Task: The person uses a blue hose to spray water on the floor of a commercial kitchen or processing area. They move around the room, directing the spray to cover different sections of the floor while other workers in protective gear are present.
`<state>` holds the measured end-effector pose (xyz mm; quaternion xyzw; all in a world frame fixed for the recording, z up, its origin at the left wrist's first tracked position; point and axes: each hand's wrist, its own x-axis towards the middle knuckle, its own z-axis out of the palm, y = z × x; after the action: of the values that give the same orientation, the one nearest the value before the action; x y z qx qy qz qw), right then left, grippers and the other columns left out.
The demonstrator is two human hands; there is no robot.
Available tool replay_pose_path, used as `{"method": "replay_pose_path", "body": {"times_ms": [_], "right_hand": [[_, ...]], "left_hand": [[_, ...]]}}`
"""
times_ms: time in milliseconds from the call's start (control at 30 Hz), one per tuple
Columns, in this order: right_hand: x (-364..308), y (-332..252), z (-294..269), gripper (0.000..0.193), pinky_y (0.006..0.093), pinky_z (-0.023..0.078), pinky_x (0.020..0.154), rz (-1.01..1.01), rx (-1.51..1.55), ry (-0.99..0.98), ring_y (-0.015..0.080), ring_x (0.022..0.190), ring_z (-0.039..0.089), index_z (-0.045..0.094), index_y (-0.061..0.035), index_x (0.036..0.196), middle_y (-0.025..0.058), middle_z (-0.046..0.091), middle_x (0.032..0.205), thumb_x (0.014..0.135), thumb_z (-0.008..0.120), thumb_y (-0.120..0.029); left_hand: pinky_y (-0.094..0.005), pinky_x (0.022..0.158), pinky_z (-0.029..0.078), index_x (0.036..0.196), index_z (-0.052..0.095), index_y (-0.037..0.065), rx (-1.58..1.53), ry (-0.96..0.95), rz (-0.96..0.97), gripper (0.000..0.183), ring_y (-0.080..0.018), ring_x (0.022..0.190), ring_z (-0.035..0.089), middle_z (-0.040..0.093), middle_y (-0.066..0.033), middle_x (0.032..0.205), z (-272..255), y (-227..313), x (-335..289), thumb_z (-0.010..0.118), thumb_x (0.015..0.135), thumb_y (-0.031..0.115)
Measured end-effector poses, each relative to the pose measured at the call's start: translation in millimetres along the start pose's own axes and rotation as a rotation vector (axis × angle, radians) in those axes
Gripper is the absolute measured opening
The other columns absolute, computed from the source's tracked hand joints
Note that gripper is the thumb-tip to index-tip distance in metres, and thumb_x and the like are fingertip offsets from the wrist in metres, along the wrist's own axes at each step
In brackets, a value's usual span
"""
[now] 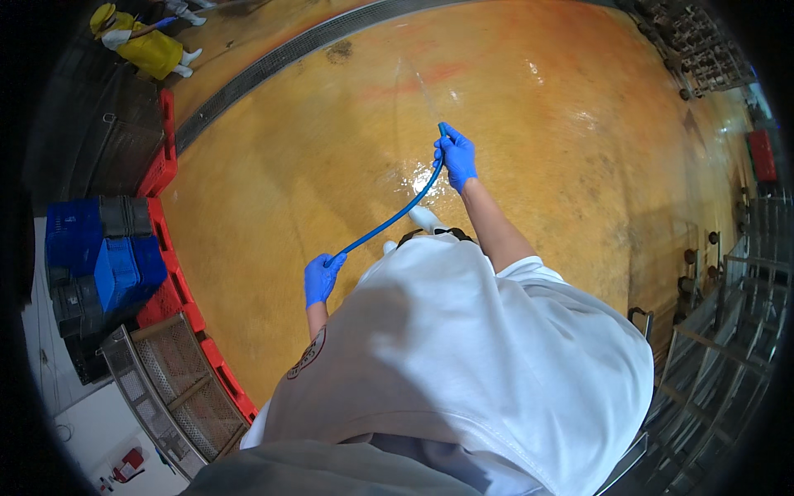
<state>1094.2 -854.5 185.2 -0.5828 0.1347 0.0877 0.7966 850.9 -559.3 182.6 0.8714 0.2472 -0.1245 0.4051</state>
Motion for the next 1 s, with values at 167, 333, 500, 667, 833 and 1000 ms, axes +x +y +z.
{"method": "replay_pose_path", "body": {"times_ms": [167,333,500,667,833,1000], "right_hand": [[-1.6,-7.5,10.2,0.040,0.0268,0.048,0.044,-0.067,0.052,0.026,0.0117,0.052,0.052,0.045,-0.0003,0.126,0.0068,0.055,0.074,0.086,0.046,-0.002],[-0.8,-11.0,11.2,0.040,0.0269,0.048,0.044,-0.129,0.066,0.072,0.0119,0.053,0.052,0.045,-0.0010,0.126,0.0069,0.056,0.075,0.086,0.046,-0.002],[0.6,-12.1,11.1,0.040,0.0277,0.048,0.044,-0.108,0.065,0.107,0.0126,0.053,0.052,0.044,-0.0014,0.126,0.0070,0.055,0.075,0.087,0.045,-0.004],[4.1,8.8,-9.7,0.039,0.0306,0.048,0.048,0.054,0.060,0.163,0.0140,0.057,0.053,0.041,-0.0036,0.127,0.0060,0.055,0.077,0.088,0.044,-0.006],[3.0,28.1,-29.1,0.034,0.0306,0.047,0.047,0.100,0.037,0.267,0.0141,0.056,0.053,0.043,-0.0026,0.123,0.0063,0.055,0.076,0.088,0.044,-0.006],[4.5,18.8,-14.5,0.036,0.0278,0.046,0.042,-0.027,0.023,0.229,0.0122,0.052,0.050,0.043,-0.0008,0.124,0.0068,0.053,0.075,0.088,0.042,-0.005]], "left_hand": [[-0.0364,0.054,0.039,0.066,0.058,0.000,0.010,0.016,0.047,0.050,-0.0245,0.054,0.048,0.054,-0.0159,0.059,-2.4,-1.0,2.8,0.067,0.073,0.049],[-0.0367,0.053,0.039,0.064,0.058,0.001,0.013,0.036,0.052,0.052,-0.0255,0.053,0.048,0.054,-0.0160,0.058,-4.5,3.0,10.1,0.065,0.073,0.052],[-0.0368,0.052,0.039,0.062,0.058,0.001,-0.015,0.032,0.069,0.053,-0.0256,0.052,0.048,0.053,-0.0162,0.057,-2.5,-2.1,18.2,0.065,0.072,0.052],[-0.0371,0.052,0.040,0.062,0.059,0.001,-0.050,0.010,0.034,0.051,-0.0268,0.052,0.049,0.054,-0.0173,0.057,-4.9,-3.1,19.5,0.066,0.072,0.051],[-0.0360,0.052,0.039,0.065,0.059,0.001,-0.014,0.016,0.043,0.050,-0.0234,0.052,0.047,0.053,-0.0142,0.056,-9.5,7.1,14.4,0.066,0.073,0.050],[-0.0393,0.054,0.041,0.063,0.059,0.001,-0.024,0.025,0.028,0.053,-0.0291,0.053,0.052,0.056,-0.0176,0.058,-7.8,9.1,10.2,0.065,0.072,0.053]]}}
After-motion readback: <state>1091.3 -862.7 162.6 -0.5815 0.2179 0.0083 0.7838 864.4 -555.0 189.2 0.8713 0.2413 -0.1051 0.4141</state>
